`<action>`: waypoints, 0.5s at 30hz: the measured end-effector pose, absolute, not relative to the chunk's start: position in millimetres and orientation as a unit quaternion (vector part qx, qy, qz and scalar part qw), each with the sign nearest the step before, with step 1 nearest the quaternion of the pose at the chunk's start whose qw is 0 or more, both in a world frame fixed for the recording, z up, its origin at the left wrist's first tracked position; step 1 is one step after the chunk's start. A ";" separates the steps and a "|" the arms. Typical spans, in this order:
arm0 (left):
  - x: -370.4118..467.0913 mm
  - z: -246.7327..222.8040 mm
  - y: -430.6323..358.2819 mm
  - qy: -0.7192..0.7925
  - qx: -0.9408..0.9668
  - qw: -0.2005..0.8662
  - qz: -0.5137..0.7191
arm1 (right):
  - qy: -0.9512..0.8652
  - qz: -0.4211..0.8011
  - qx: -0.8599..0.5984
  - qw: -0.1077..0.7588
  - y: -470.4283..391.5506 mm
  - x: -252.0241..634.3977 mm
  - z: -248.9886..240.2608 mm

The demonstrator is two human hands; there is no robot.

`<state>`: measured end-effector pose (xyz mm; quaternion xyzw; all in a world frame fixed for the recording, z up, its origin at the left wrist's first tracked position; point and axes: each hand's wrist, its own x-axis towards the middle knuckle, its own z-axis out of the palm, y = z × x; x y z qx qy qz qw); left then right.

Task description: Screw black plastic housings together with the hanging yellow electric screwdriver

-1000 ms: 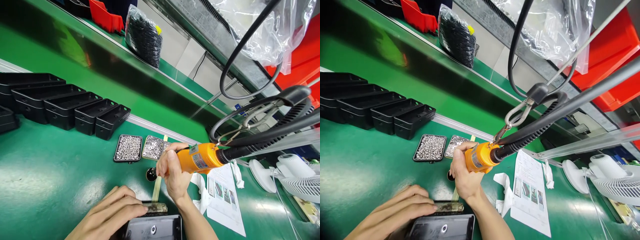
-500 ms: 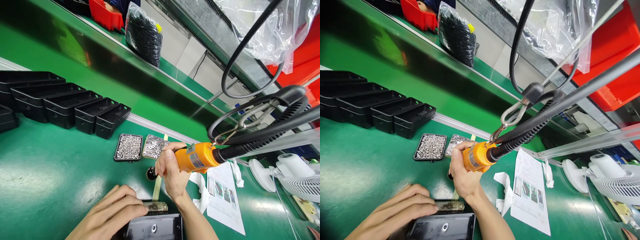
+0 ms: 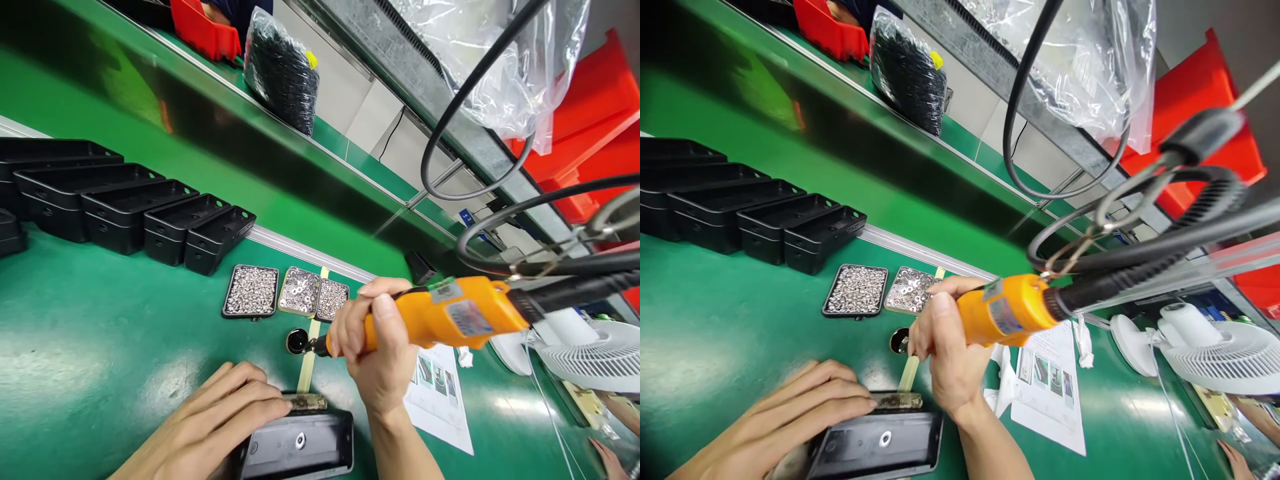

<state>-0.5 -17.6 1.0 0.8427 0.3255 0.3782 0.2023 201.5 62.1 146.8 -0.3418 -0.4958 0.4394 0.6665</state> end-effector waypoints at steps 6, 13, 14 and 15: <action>-6.0 -13.3 -26.2 0.349 0.878 0.129 0.302 | -0.497 0.486 -0.328 0.639 20.6 215.0 187.4; -1.7 2.0 -20.7 0.338 0.869 0.169 0.319 | -0.538 0.513 -0.322 0.586 -17.3 220.8 166.4; -1.2 4.6 -19.7 0.336 0.869 0.169 0.323 | -0.544 0.512 -0.319 0.584 -19.5 220.8 161.3; -0.7 7.0 -18.6 0.334 0.868 0.169 0.326 | -0.549 0.508 -0.315 0.585 -20.9 220.8 156.7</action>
